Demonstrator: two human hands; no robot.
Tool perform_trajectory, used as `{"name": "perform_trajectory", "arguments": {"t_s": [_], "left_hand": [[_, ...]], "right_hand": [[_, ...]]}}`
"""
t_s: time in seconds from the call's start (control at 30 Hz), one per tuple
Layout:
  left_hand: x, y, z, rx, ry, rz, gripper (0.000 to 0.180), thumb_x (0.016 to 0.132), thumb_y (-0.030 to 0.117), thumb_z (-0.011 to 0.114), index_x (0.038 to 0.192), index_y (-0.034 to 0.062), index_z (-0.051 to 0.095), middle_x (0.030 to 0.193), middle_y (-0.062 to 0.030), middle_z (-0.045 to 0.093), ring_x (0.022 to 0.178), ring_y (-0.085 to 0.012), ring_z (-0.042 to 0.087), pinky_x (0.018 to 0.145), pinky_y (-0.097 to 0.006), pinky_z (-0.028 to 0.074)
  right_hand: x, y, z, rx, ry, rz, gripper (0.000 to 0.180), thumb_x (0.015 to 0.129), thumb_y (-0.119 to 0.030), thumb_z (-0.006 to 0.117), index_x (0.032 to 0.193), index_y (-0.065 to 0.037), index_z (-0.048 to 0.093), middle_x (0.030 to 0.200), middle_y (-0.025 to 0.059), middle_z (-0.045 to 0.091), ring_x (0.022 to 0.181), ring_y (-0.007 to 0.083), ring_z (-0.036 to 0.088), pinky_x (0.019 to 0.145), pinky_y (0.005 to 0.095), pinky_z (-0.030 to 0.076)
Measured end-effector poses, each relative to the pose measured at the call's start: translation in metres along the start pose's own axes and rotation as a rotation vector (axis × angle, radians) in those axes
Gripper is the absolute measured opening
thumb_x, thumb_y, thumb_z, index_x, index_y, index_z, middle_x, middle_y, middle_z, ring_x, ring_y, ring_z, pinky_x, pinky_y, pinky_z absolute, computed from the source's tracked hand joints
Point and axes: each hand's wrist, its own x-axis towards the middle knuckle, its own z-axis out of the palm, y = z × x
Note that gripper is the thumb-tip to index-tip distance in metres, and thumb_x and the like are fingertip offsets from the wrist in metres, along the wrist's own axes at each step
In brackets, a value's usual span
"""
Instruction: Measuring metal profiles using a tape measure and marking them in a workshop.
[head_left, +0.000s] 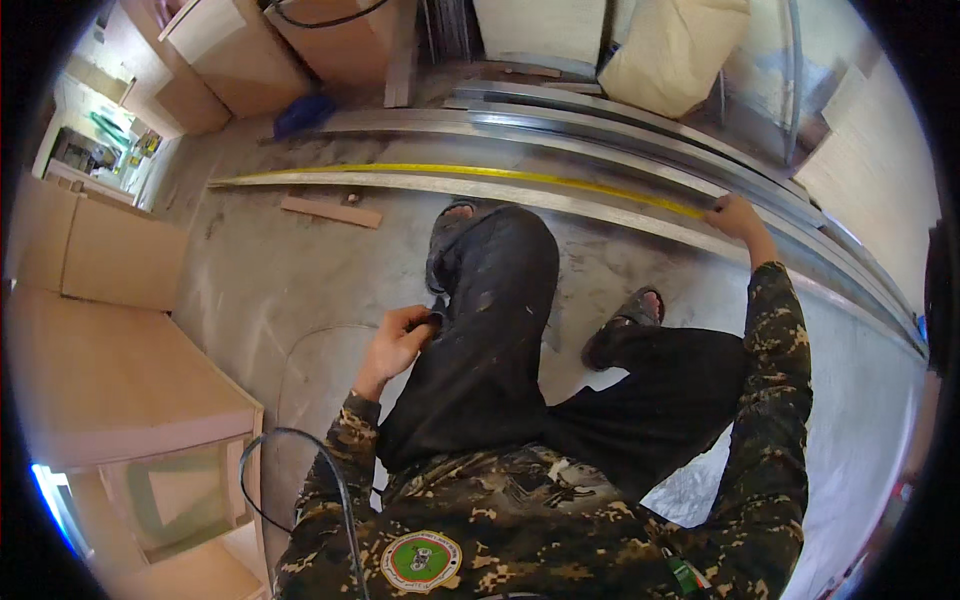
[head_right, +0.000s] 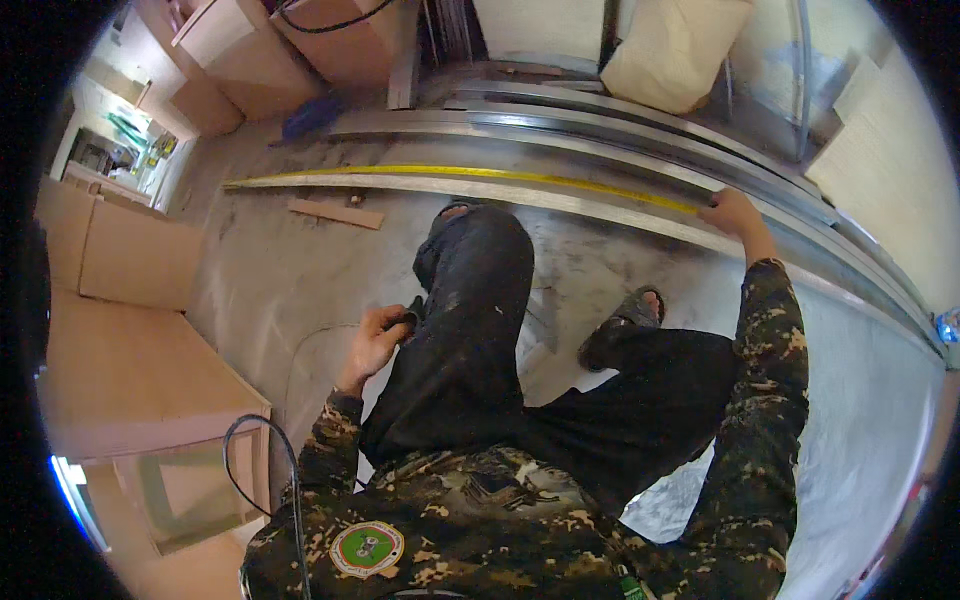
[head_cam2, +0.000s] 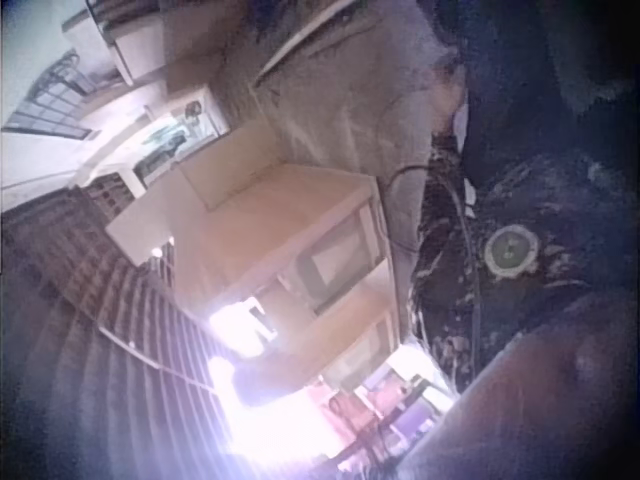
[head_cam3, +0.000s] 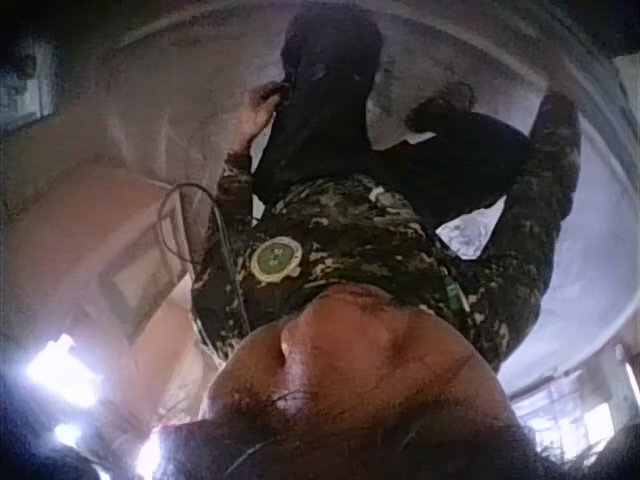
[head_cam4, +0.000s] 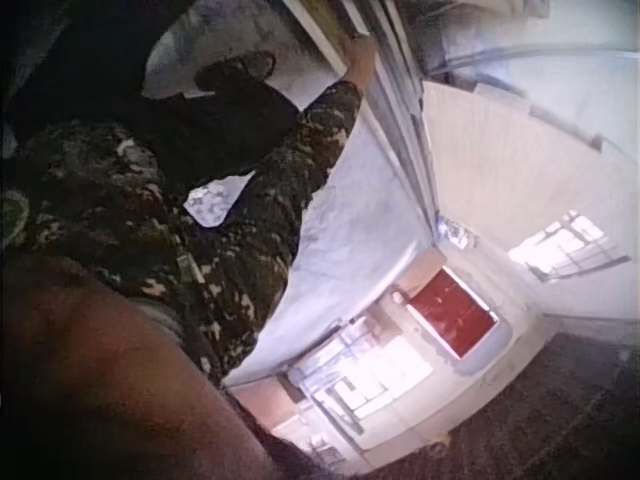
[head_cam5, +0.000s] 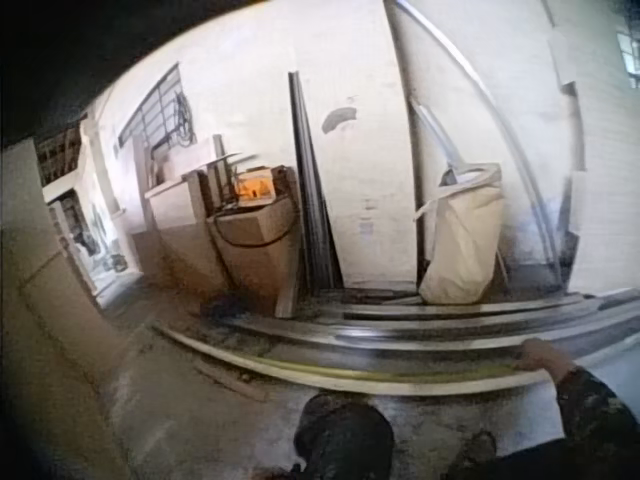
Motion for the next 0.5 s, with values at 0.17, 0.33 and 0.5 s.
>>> {"name": "perform_trajectory", "arguments": {"t_s": [0.17,0.33,0.5], "left_hand": [[0.010,0.001,0.020,-0.088,0.218,0.261,0.011,0.082,-0.003,0.051,0.092,-0.0005,0.056,0.091,-0.0101,0.057,0.082,-0.0115,0.052,0.068,-0.026,0.043],[-0.005,-0.001,0.012,-0.404,0.287,0.161,0.009,0.083,-0.001,0.046,0.082,-0.0009,0.054,0.089,-0.0076,0.055,0.078,-0.0105,0.048,0.070,-0.025,0.040],[-0.020,-0.017,-0.008,-0.444,0.062,-0.104,0.021,0.083,0.014,0.046,0.074,-0.0013,0.057,0.067,-0.0032,0.054,0.065,-0.0085,0.045,0.058,-0.024,0.033]], "right_hand": [[0.004,0.004,-0.001,-0.107,-0.057,0.007,0.038,0.070,-0.036,0.066,0.076,0.001,0.068,0.065,0.0163,0.064,0.059,0.0258,0.063,0.060,0.0372,0.049],[0.006,0.007,-0.004,-0.120,-0.076,0.052,0.039,0.069,-0.038,0.065,0.080,-0.001,0.069,0.075,0.0189,0.066,0.069,0.0312,0.064,0.065,0.0397,0.049],[0.001,0.002,-0.011,-0.132,-0.130,0.137,0.041,0.069,-0.040,0.064,0.088,-0.004,0.070,0.090,0.0186,0.067,0.088,0.0341,0.064,0.079,0.0425,0.049]]}}
